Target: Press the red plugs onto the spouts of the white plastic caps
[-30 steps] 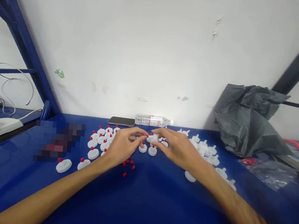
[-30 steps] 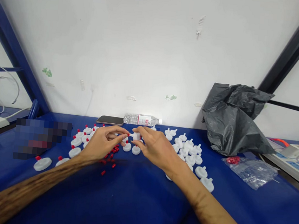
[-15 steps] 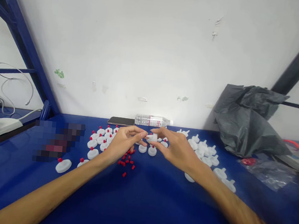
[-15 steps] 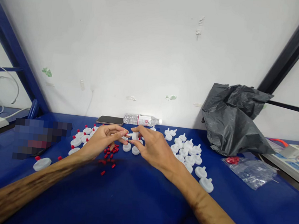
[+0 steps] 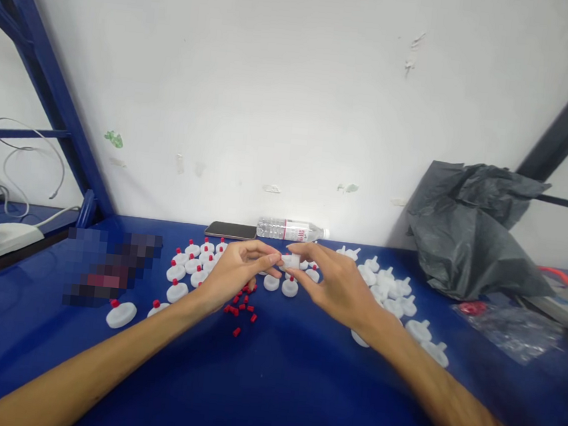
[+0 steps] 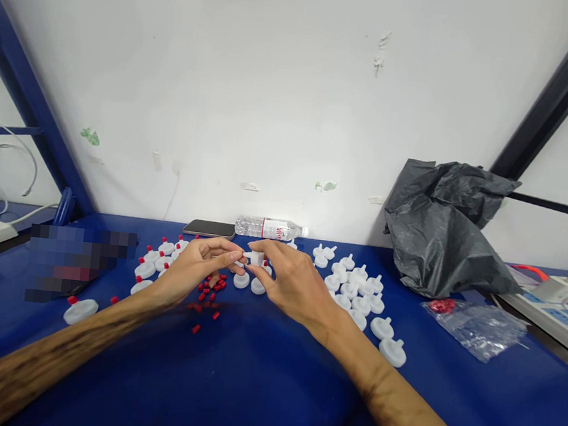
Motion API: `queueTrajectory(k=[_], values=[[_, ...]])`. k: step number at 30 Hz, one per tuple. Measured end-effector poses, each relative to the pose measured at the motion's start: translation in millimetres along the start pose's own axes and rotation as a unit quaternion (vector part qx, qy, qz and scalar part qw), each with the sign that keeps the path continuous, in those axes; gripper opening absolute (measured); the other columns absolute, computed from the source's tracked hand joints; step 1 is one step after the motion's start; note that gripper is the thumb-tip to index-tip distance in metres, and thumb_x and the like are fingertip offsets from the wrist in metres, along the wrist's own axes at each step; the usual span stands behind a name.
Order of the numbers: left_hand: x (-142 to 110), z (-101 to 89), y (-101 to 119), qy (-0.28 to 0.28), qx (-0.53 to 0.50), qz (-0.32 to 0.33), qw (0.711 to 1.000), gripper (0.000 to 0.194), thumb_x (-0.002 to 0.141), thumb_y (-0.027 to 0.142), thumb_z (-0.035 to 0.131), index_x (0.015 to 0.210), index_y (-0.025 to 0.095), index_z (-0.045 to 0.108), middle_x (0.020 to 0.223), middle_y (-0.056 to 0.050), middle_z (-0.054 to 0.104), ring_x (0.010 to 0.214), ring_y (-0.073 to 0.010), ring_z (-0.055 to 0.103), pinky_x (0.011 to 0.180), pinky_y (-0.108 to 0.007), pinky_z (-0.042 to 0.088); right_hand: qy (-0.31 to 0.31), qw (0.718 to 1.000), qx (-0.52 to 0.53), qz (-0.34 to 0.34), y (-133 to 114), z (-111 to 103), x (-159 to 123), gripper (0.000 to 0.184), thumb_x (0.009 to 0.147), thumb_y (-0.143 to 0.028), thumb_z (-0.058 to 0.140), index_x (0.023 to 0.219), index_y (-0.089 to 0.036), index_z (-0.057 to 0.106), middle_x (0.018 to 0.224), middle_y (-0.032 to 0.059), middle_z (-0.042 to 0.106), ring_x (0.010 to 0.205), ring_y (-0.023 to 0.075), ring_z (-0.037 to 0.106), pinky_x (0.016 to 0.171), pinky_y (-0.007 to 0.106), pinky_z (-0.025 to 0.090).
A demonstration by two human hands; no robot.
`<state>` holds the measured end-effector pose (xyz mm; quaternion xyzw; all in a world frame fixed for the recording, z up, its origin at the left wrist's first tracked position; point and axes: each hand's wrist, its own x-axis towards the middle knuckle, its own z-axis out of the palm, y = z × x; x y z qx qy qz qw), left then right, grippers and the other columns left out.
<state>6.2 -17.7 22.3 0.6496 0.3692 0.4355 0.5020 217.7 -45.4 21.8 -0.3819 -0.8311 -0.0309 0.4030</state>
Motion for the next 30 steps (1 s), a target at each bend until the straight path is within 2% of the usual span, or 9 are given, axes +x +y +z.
queueTrajectory(k=[4, 7, 10, 13, 16, 19, 24, 28, 30], values=[[1, -1.0, -3, -0.021, 0.05, 0.028, 0.998, 0.04, 0.088, 0.052, 0.069, 0.101, 0.014, 0.07, 0.09, -0.01, 0.077, 0.085, -0.0255, 0.076, 0.047, -0.022, 0.043, 0.0, 1.0, -0.001, -0.001, 0, -2, 0, 0.027, 0.096, -0.032, 0.063, 0.123, -0.027, 0.063, 0.115, 0.0052, 0.076, 0.099, 0.0245, 0.074, 0.086, 0.042, 0.063], [0, -1.3, -7, -0.03, 0.146, 0.098, 0.984, 0.036, 0.098, 0.048, 0.055, 0.099, 0.016, 0.07, 0.086, -0.007, 0.076, 0.083, -0.0217, 0.073, 0.065, -0.028, 0.051, -0.002, 1.0, -0.005, 0.0, -1, -2, 0, 0.028, 0.096, -0.033, 0.063, 0.124, -0.029, 0.064, 0.115, 0.0042, 0.077, 0.101, 0.025, 0.075, 0.088, 0.042, 0.064], [-2, -1.3, -9, -0.04, 0.216, 0.16, 0.962, 0.036, 0.104, 0.044, 0.043, 0.093, 0.019, 0.067, 0.085, -0.003, 0.073, 0.083, -0.0187, 0.069, 0.08, -0.03, 0.051, 0.001, 1.0, -0.01, -0.01, -2, -2, 0, 0.03, 0.095, -0.031, 0.064, 0.125, -0.029, 0.065, 0.116, 0.004, 0.077, 0.103, 0.0245, 0.075, 0.09, 0.041, 0.063], [-4, -1.0, -9, -0.066, 0.219, 0.157, 0.961, 0.041, 0.106, 0.046, 0.036, 0.087, 0.021, 0.061, 0.083, -0.001, 0.07, 0.079, -0.0169, 0.066, 0.077, -0.028, 0.05, 0.01, 0.999, -0.008, -0.036, -6, -1, 0, 0.027, 0.095, -0.028, 0.065, 0.122, -0.025, 0.068, 0.114, 0.0051, 0.078, 0.098, 0.0229, 0.076, 0.087, 0.038, 0.064], [-6, -0.6, -10, -0.088, 0.187, 0.122, 0.971, 0.043, 0.106, 0.051, 0.033, 0.086, 0.021, 0.057, 0.085, -0.001, 0.069, 0.065, -0.0135, 0.061, 0.063, -0.025, 0.049, 0.027, 0.998, 0.006, -0.058, -11, -1, 0, 0.025, 0.095, -0.026, 0.065, 0.119, -0.022, 0.069, 0.114, 0.0055, 0.079, 0.097, 0.021, 0.076, 0.087, 0.035, 0.063], [-7, -0.9, -10, -0.104, 0.164, 0.106, 0.975, 0.043, 0.105, 0.054, 0.032, 0.087, 0.021, 0.054, 0.082, -0.001, 0.067, 0.056, -0.0116, 0.056, 0.054, -0.024, 0.045, 0.034, 0.998, 0.018, -0.05, -15, -1, 0, 0.025, 0.096, -0.028, 0.065, 0.119, -0.025, 0.07, 0.116, 0.0044, 0.078, 0.1, 0.0201, 0.076, 0.091, 0.035, 0.062], [-11, -3.5, -7, -0.112, 0.198, 0.105, 0.968, 0.045, 0.106, 0.052, 0.029, 0.084, 0.021, 0.053, 0.074, 0.002, 0.064, 0.05, -0.0098, 0.055, 0.054, -0.023, 0.043, 0.022, 0.998, -0.004, -0.053, -12, 4, -3, 0.027, 0.096, -0.03, 0.065, 0.122, -0.028, 0.069, 0.12, 0.0035, 0.077, 0.105, 0.0202, 0.075, 0.095, 0.035, 0.061], [-12, -5.3, -4, -0.117, 0.251, 0.123, 0.953, 0.049, 0.108, 0.048, 0.025, 0.078, 0.021, 0.054, 0.071, 0.002, 0.064, 0.056, -0.0116, 0.056, 0.058, -0.024, 0.042, 0.022, 0.995, -0.028, -0.094, -7, 7, -3, 0.026, 0.097, -0.027, 0.063, 0.122, -0.022, 0.067, 0.117, 0.0073, 0.078, 0.101, 0.0217, 0.075, 0.09, 0.034, 0.062], [-10, -6.3, -4, -0.118, 0.282, 0.141, 0.942, 0.05, 0.108, 0.045, 0.023, 0.077, 0.021, 0.054, 0.071, 0.001, 0.064, 0.06, -0.0132, 0.056, 0.063, -0.026, 0.042, 0.004, 0.995, -0.04, -0.097, -6, 5, -1, 0.027, 0.098, -0.026, 0.061, 0.124, -0.021, 0.066, 0.119, 0.0078, 0.077, 0.102, 0.0225, 0.074, 0.091, 0.036, 0.061]])
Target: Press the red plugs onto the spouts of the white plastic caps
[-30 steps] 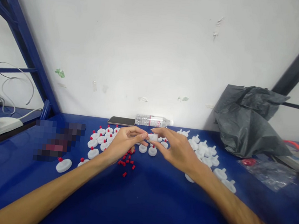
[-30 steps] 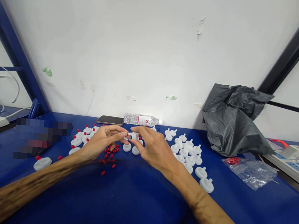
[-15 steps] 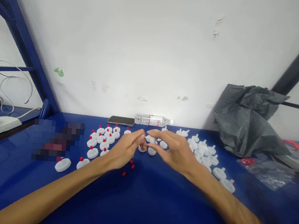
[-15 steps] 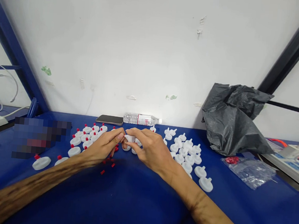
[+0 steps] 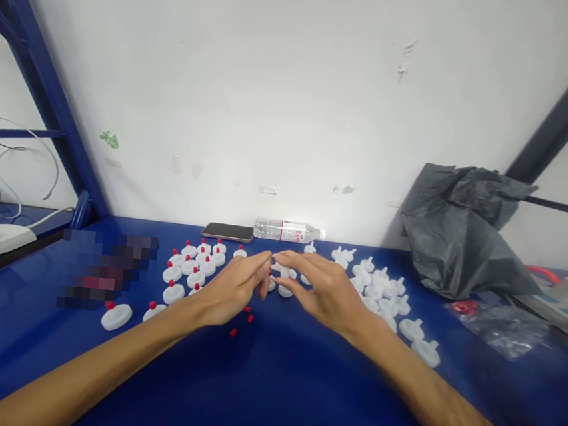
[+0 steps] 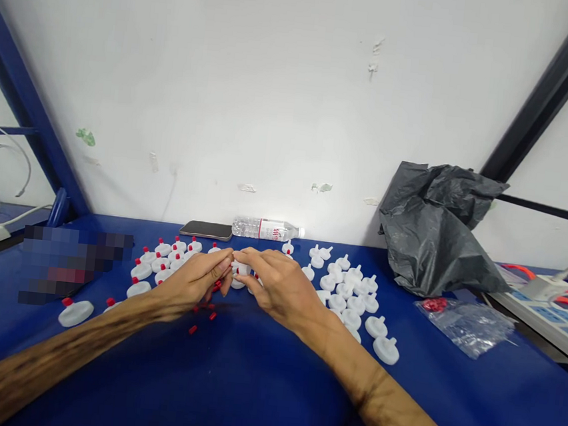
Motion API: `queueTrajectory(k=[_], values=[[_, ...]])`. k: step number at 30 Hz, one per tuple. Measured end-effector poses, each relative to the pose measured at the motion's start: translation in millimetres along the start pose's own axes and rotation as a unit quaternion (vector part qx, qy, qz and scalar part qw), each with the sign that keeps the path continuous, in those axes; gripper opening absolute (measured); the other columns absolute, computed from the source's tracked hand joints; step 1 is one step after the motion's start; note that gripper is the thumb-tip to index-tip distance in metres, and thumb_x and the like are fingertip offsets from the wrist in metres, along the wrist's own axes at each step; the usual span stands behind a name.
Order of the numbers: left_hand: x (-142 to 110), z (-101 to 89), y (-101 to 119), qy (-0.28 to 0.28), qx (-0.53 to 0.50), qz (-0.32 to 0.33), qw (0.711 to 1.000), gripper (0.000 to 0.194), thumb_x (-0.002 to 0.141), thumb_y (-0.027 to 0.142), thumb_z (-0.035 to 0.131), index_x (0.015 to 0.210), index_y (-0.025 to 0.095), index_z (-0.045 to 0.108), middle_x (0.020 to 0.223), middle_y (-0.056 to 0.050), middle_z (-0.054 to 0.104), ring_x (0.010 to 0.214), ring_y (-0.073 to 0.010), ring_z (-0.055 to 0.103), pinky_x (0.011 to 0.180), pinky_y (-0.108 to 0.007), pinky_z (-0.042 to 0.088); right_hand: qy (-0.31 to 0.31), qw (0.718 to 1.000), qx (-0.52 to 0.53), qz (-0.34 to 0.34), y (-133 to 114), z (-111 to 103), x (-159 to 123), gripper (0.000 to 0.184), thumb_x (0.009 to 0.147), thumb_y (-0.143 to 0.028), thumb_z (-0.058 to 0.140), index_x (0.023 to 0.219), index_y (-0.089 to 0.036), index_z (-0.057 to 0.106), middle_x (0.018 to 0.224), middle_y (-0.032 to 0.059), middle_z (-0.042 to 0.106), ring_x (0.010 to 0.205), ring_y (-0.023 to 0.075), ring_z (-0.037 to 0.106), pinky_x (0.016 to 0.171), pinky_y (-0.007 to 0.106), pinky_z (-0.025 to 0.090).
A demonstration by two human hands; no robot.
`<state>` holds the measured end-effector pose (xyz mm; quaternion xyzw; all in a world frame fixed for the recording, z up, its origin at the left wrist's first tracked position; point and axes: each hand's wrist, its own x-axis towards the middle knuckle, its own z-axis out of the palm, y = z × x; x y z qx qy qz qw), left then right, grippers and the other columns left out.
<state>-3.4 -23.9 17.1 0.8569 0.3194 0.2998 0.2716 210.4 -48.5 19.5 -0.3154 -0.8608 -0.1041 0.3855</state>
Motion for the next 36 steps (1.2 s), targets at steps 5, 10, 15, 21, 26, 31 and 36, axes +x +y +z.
queueTrajectory(k=[5, 10, 15, 21, 26, 31, 36], values=[[7, -4.4, -10, 0.018, 0.212, 0.033, 0.977, 0.04, 0.107, 0.035, 0.026, 0.091, 0.022, 0.06, 0.083, -0.003, 0.067, 0.074, -0.0195, 0.061, 0.069, -0.032, 0.041, -0.081, 0.995, -0.057, -0.008, 6, -7, 6, 0.031, 0.098, -0.017, 0.049, 0.125, -0.022, 0.063, 0.123, 0.0079, 0.073, 0.109, 0.0239, 0.071, 0.094, 0.039, 0.059], [9, -17.3, -25, 0.011, 0.392, 0.012, 0.92, 0.034, 0.104, 0.026, 0.034, 0.1, 0.021, 0.067, 0.097, -0.009, 0.071, 0.094, -0.0254, 0.062, 0.071, -0.034, 0.043, -0.069, 0.992, -0.083, 0.062, 20, -15, 4, 0.017, 0.098, -0.021, 0.053, 0.111, -0.021, 0.064, 0.111, 0.0061, 0.074, 0.093, 0.0202, 0.072, 0.079, 0.035, 0.058], [9, -28.8, -39, -0.044, 0.453, -0.025, 0.89, 0.031, 0.1, 0.017, 0.039, 0.093, 0.02, 0.069, 0.094, -0.011, 0.069, 0.096, -0.028, 0.061, 0.063, -0.033, 0.042, -0.117, 0.98, -0.119, 0.109, 33, -26, 3, 0.009, 0.096, -0.03, 0.059, 0.099, -0.023, 0.064, 0.093, 0.0036, 0.075, 0.078, 0.0204, 0.068, 0.068, 0.034, 0.052], [9, -32.9, -36, -0.086, 0.486, -0.034, 0.869, 0.029, 0.098, 0.014, 0.041, 0.089, 0.018, 0.069, 0.095, -0.012, 0.068, 0.094, -0.0275, 0.061, 0.058, -0.032, 0.037, -0.161, 0.979, -0.104, 0.072, 38, -30, 1, 0.013, 0.093, -0.035, 0.066, 0.084, -0.025, 0.067, 0.085, 0.0061, 0.074, 0.084, 0.0251, 0.068, 0.071, 0.038, 0.053], [7, -35.6, -33, -0.08, 0.487, -0.034, 0.869, 0.03, 0.096, 0.009, 0.042, 0.091, 0.015, 0.07, 0.096, -0.012, 0.069, 0.095, -0.0261, 0.061, 0.06, -0.029, 0.037, -0.219, 0.969, -0.08, 0.089, 33, -29, 0, 0.013, 0.09, -0.031, 0.07, 0.079, -0.025, 0.074, 0.07, 0.0025, 0.073, 0.063, 0.0193, 0.066, 0.058, 0.033, 0.048], [8, -36.4, -37, -0.101, 0.488, -0.055, 0.865, 0.027, 0.095, 0.013, 0.046, 0.089, 0.016, 0.072, 0.094, -0.014, 0.07, 0.093, -0.0303, 0.063, 0.061, -0.034, 0.042, -0.216, 0.969, -0.083, 0.09, 33, -33, 2, 0.023, 0.096, -0.035, 0.062, 0.08, -0.026, 0.075, 0.064, 0.001, 0.073, 0.055, 0.0171, 0.064, 0.055, 0.031, 0.043], [8, -35.5, -39, -0.115, 0.489, -0.072, 0.862, 0.028, 0.094, 0.011, 0.047, 0.095, 0.016, 0.074, 0.098, -0.016, 0.072, 0.097, -0.0314, 0.066, 0.067, -0.036, 0.046, -0.212, 0.932, -0.263, 0.133, 52, -41, 3, 0.04, 0.104, -0.032, 0.042, 0.083, -0.02, 0.074, 0.068, 0.008, 0.076, 0.063, 0.0214, 0.069, 0.067, 0.036, 0.045]])
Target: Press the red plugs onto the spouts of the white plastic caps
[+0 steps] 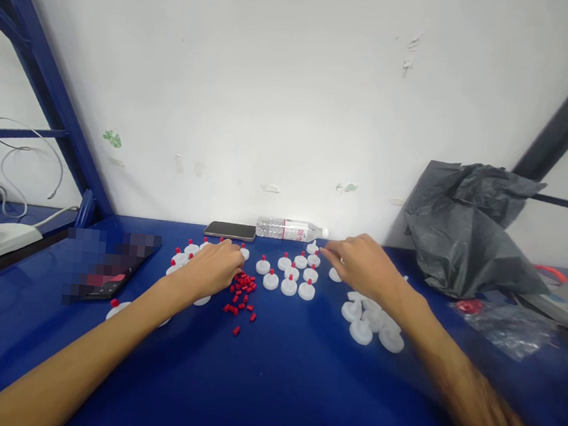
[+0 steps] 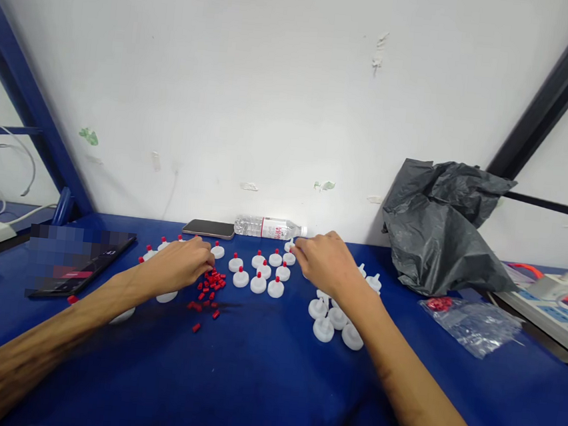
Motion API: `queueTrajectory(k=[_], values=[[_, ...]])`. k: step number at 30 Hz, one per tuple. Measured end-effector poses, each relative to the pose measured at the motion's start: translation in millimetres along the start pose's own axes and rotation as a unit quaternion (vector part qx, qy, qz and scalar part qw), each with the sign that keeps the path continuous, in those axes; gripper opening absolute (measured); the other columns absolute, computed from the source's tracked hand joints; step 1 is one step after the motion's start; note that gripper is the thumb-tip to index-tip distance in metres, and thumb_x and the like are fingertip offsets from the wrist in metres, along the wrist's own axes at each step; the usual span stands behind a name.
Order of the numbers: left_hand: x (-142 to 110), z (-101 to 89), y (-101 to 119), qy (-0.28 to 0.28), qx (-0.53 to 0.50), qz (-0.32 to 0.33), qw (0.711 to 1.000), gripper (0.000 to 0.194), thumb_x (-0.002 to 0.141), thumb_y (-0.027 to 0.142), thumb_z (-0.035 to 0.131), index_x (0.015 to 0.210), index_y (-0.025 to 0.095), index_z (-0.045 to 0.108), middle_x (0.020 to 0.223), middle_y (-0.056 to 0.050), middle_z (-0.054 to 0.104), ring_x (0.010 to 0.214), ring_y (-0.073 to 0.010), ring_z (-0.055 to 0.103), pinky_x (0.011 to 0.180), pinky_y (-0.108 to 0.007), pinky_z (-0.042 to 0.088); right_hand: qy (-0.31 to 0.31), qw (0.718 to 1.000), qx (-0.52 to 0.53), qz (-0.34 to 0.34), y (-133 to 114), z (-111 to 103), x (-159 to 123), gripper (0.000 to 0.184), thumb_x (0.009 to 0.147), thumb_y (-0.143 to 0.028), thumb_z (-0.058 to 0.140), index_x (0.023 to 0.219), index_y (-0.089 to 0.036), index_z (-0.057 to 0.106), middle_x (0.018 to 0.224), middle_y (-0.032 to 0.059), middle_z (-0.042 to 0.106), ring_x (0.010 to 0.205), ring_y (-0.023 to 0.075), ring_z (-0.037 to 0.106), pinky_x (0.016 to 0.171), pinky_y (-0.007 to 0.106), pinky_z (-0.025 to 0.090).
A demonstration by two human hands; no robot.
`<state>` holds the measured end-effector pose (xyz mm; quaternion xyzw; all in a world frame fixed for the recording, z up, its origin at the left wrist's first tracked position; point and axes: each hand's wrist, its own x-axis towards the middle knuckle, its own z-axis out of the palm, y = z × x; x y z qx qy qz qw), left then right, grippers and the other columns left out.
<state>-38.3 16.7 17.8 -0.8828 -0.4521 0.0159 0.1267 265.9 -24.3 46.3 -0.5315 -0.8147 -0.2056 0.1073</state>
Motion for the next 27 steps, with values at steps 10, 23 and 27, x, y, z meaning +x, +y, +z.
queueTrajectory(k=[10, 23, 27], values=[[2, 1.5, 0, -0.02, 0.005, -0.015, 1.0, 0.029, 0.093, 0.007, 0.046, 0.096, 0.017, 0.074, 0.098, -0.013, 0.073, 0.092, -0.0273, 0.068, 0.063, -0.032, 0.043, -0.172, 0.98, -0.007, 0.097, 24, 22, 0, 0.03, 0.094, -0.046, 0.059, 0.096, -0.02, 0.076, 0.09, 0.0102, 0.08, 0.09, 0.0266, 0.073, 0.084, 0.038, 0.046], [-1, -10.2, 10, 0.109, -0.053, -0.03, 0.992, 0.014, 0.088, 0.015, 0.05, 0.088, 0.02, 0.063, 0.091, -0.007, 0.069, 0.077, -0.0227, 0.065, 0.059, -0.031, 0.036, -0.157, 0.984, 0.014, 0.088, 10, 20, -5, 0.024, 0.096, -0.03, 0.057, 0.11, -0.017, 0.07, 0.096, 0.0141, 0.079, 0.089, 0.0285, 0.073, 0.074, 0.035, 0.045], [-2, -14.4, 18, 0.154, -0.174, -0.014, 0.972, 0.017, 0.088, 0.017, 0.052, 0.094, 0.021, 0.068, 0.093, -0.003, 0.072, 0.079, -0.0203, 0.064, 0.066, -0.031, 0.042, -0.099, 0.99, 0.021, 0.094, -2, 9, -3, 0.032, 0.1, -0.033, 0.05, 0.127, -0.019, 0.06, 0.102, 0.0119, 0.078, 0.09, 0.0277, 0.073, 0.071, 0.034, 0.046]])
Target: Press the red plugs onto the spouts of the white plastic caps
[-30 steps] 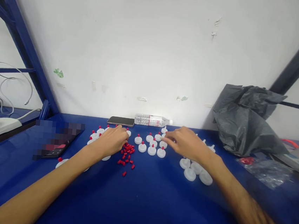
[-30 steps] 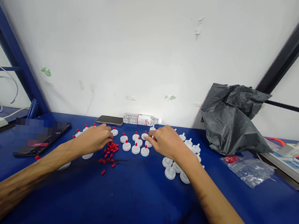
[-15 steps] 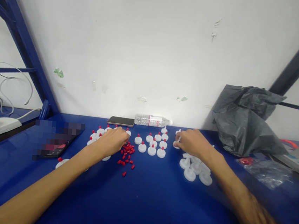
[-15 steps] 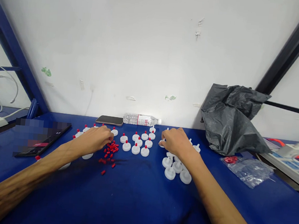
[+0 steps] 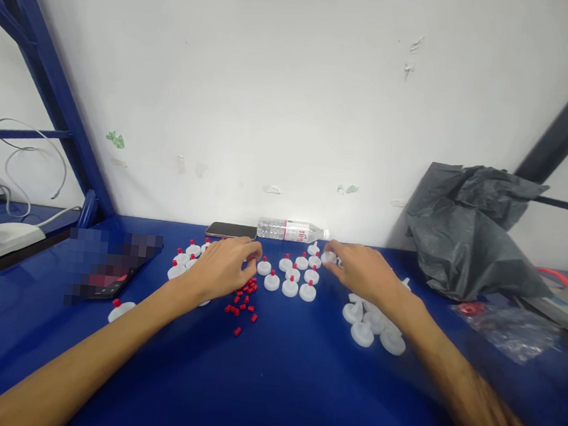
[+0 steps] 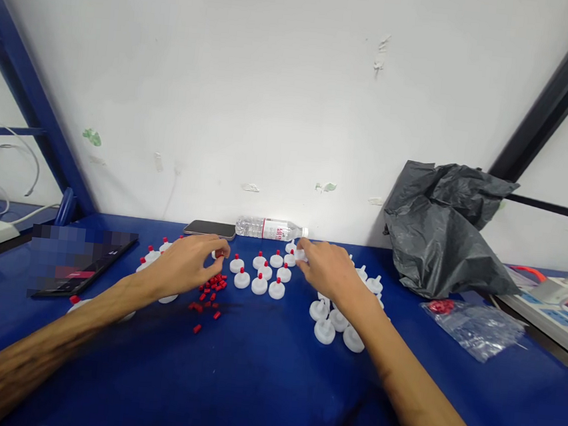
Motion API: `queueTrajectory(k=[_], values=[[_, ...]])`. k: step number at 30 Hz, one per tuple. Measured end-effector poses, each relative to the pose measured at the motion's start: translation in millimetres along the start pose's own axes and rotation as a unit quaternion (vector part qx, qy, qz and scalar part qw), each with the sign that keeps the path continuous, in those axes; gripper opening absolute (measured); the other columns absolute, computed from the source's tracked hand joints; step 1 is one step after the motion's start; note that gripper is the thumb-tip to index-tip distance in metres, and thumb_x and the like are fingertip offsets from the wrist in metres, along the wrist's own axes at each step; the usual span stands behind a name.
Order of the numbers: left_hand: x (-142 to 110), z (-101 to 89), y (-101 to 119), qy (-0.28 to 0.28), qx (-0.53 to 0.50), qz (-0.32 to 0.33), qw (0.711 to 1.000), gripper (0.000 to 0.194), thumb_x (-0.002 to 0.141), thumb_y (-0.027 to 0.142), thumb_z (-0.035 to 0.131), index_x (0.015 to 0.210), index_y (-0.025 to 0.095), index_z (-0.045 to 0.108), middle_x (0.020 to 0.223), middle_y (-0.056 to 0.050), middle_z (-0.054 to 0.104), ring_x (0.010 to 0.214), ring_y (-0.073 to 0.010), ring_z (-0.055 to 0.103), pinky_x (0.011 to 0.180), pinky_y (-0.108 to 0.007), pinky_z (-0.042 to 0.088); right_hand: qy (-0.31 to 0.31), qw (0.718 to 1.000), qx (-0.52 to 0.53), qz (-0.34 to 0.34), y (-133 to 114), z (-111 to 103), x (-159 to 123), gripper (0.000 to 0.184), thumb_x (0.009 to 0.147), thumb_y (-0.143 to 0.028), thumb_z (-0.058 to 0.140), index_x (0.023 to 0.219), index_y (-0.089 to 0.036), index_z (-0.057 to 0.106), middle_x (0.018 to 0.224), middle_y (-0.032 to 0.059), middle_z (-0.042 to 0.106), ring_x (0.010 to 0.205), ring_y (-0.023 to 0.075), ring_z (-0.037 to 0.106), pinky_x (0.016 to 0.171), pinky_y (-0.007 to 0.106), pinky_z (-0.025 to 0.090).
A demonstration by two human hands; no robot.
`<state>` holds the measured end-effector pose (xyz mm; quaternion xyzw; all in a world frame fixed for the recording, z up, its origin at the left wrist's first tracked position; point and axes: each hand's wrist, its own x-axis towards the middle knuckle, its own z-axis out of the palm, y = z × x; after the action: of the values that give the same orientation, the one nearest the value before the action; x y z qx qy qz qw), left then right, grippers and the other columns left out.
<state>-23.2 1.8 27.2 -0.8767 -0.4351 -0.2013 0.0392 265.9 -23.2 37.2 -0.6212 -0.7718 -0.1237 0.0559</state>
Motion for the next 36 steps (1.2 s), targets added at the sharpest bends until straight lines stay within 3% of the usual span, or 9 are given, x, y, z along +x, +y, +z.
queueTrajectory(k=[5, 12, 20, 27, 31, 36], values=[[0, 3.1, 14, 0.04, -0.193, -0.032, 0.98, 0.019, 0.092, 0.027, 0.058, 0.098, 0.022, 0.076, 0.087, -0.001, 0.076, 0.066, -0.0144, 0.062, 0.067, -0.028, 0.048, 0.092, 0.992, 0.056, -0.062, -19, -2, -2, 0.032, 0.099, -0.038, 0.055, 0.126, -0.023, 0.061, 0.114, 0.0062, 0.074, 0.096, 0.0238, 0.071, 0.079, 0.035, 0.051], [-3, 9.0, 26, 0.03, -0.39, -0.085, 0.916, 0.025, 0.092, 0.043, 0.064, 0.099, 0.021, 0.075, 0.092, -0.001, 0.079, 0.056, -0.012, 0.068, 0.054, -0.023, 0.05, 0.184, 0.964, 0.088, -0.168, -43, 6, -11, 0.029, 0.097, -0.038, 0.059, 0.12, -0.022, 0.067, 0.11, 0.0066, 0.071, 0.097, 0.0217, 0.069, 0.083, 0.036, 0.053], [-4, 10.4, 28, 0.03, -0.403, -0.07, 0.912, 0.022, 0.091, 0.04, 0.068, 0.095, 0.02, 0.077, 0.091, -0.002, 0.079, 0.058, -0.0121, 0.07, 0.056, -0.021, 0.051, 0.216, 0.951, 0.101, -0.195, -48, 8, -10, 0.03, 0.097, -0.042, 0.06, 0.115, -0.02, 0.068, 0.102, 0.0071, 0.071, 0.091, 0.0202, 0.069, 0.08, 0.034, 0.054], [-4, 11.8, 27, 0.044, -0.369, -0.08, 0.925, 0.025, 0.091, 0.042, 0.068, 0.099, 0.021, 0.078, 0.088, -0.002, 0.081, 0.06, -0.0151, 0.071, 0.06, -0.025, 0.054, 0.197, 0.943, 0.193, -0.188, -48, 7, -11, 0.035, 0.098, -0.042, 0.061, 0.124, -0.019, 0.064, 0.113, 0.0074, 0.075, 0.093, 0.0195, 0.073, 0.083, 0.034, 0.06], [-5, 14.3, 24, 0.061, -0.309, -0.039, 0.948, 0.024, 0.095, 0.037, 0.063, 0.099, 0.02, 0.079, 0.087, -0.003, 0.081, 0.066, -0.0167, 0.072, 0.067, -0.027, 0.057, 0.229, 0.923, 0.224, -0.215, -51, 9, -12, 0.037, 0.098, -0.041, 0.06, 0.128, -0.02, 0.064, 0.117, 0.0091, 0.076, 0.102, 0.0212, 0.074, 0.089, 0.037, 0.062], [-7, 13.4, 24, 0.066, -0.289, 0.005, 0.955, 0.023, 0.098, 0.028, 0.056, 0.092, 0.02, 0.076, 0.079, -0.002, 0.079, 0.068, -0.0169, 0.072, 0.07, -0.027, 0.056, 0.272, 0.906, 0.22, -0.24, -53, 13, -14, 0.037, 0.098, -0.039, 0.061, 0.13, -0.021, 0.066, 0.12, 0.011, 0.076, 0.107, 0.0223, 0.073, 0.093, 0.037, 0.062]])
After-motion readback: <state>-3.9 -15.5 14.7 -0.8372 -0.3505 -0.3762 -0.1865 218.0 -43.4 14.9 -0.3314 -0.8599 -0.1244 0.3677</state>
